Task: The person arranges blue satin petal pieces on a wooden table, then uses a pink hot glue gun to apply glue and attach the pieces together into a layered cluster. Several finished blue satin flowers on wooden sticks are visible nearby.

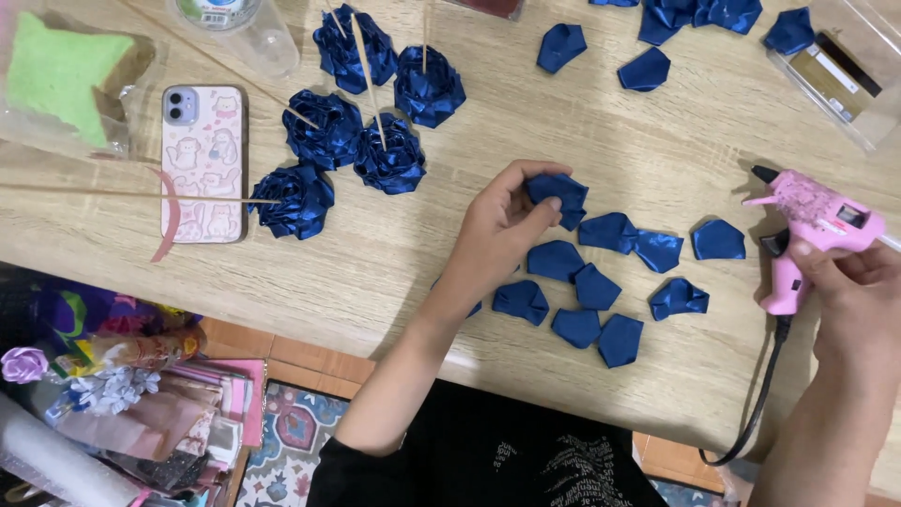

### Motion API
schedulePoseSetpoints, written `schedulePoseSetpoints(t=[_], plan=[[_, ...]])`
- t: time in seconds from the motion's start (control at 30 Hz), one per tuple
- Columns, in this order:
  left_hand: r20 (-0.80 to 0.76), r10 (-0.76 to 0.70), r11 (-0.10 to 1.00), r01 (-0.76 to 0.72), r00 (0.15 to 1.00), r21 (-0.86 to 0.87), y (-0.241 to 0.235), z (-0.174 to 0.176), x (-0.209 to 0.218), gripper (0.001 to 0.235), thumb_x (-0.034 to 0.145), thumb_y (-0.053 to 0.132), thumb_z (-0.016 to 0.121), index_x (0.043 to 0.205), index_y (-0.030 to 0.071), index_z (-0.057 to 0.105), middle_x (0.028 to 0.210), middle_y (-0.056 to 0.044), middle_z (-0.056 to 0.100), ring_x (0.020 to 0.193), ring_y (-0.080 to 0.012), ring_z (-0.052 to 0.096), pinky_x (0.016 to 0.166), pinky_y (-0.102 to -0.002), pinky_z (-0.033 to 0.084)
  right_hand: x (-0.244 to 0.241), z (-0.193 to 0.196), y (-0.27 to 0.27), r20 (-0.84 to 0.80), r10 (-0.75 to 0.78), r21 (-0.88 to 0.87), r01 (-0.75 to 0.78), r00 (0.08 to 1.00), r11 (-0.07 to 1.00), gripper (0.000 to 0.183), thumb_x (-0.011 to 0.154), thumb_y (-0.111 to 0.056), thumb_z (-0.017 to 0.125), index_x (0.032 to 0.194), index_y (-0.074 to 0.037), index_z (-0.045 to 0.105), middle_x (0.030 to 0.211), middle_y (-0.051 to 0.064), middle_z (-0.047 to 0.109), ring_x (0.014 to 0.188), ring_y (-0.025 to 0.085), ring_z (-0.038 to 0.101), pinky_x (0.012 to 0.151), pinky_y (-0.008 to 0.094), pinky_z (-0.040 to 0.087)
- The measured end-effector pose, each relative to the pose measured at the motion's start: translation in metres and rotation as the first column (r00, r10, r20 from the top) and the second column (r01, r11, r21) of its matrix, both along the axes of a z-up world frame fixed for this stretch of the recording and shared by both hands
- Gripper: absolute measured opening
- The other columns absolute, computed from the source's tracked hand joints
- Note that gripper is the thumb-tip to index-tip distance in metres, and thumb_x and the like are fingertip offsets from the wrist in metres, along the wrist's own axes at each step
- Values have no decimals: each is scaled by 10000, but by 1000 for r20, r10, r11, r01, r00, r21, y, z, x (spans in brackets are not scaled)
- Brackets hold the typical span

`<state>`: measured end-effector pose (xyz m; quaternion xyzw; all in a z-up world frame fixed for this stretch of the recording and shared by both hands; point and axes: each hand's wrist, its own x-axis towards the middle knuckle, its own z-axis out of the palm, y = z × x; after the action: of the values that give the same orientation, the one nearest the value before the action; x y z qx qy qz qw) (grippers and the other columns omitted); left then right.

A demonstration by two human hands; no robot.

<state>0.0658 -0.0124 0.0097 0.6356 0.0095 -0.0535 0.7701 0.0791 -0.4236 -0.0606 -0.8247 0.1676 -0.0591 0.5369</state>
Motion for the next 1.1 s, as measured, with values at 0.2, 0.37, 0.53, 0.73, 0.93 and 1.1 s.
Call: schedulePoseSetpoints(t=[0.2, 0.37, 0.53, 0.73, 0.93, 1.1], plan=[[45, 35, 998, -32, 998, -48, -2, -9, 1, 273, 971, 70, 605, 1241, 97, 638, 1147, -17, 652, 1018, -96, 598, 899, -221, 514, -5, 15, 15, -73, 43, -148, -53, 996, 988, 209, 1099, -239, 745, 1255, -152, 637, 1058, -23, 670, 882, 52, 647, 669, 192, 485], [51, 31, 999, -31, 998, -7, -1, -7, 0, 266, 973, 109, 611, 1237, 106, 634, 1169, -16, 662, 1035, -105, 615, 898, -228, 509, -5, 16, 17, -39, 71, -235, -78, 997, 969, 306, 1114, -197, 782, 1308, -6, 643, 1030, 64, 683, 817, 85, 628, 587, 211, 472], [55, 42, 998, -45, 998, 42, 0, -5, -1, 247, 969, 138, 608, 1213, 112, 639, 1098, -1, 653, 929, -86, 590, 820, -218, 496, -9, 23, 30, -6, 36, -345, -36, 999, 938, 443, 1122, -185, 820, 1369, 16, 512, 1040, 84, 611, 898, 117, 581, 729, 242, 484], [32, 66, 996, -68, 997, 51, 0, -4, 0, 250, 966, 142, 615, 1215, 123, 632, 1042, 4, 624, 864, -83, 555, 778, -221, 484, -6, 64, 99, 195, 226, -562, -80, 954, 823, 342, 1133, -73, 728, 1381, 50, 528, 1149, 175, 534, 945, 234, 531, 782, 358, 437], [47, 94, 991, -98, 994, 95, 0, -8, 0, 287, 953, 173, 636, 1235, 125, 625, 1068, 22, 635, 802, -62, 529, 742, -219, 467, 14, 82, 188, 12, 649, -639, -494, 760, 590, 133, 1028, -144, 704, 1106, -37, 715, 1083, 97, 690, 1006, 285, 530, 934, 430, 403], [129, 170, 985, -165, 977, -48, -3, -24, 6, 375, 922, 99, 705, 1279, 53, 597, 1047, -62, 626, 892, -82, 557, 748, -227, 542, 36, 68, 229, -118, 696, -621, -600, 708, 504, 354, 932, -262, 738, 1193, -24, 723, 1049, 142, 696, 1074, 358, 580, 951, 459, 465]])
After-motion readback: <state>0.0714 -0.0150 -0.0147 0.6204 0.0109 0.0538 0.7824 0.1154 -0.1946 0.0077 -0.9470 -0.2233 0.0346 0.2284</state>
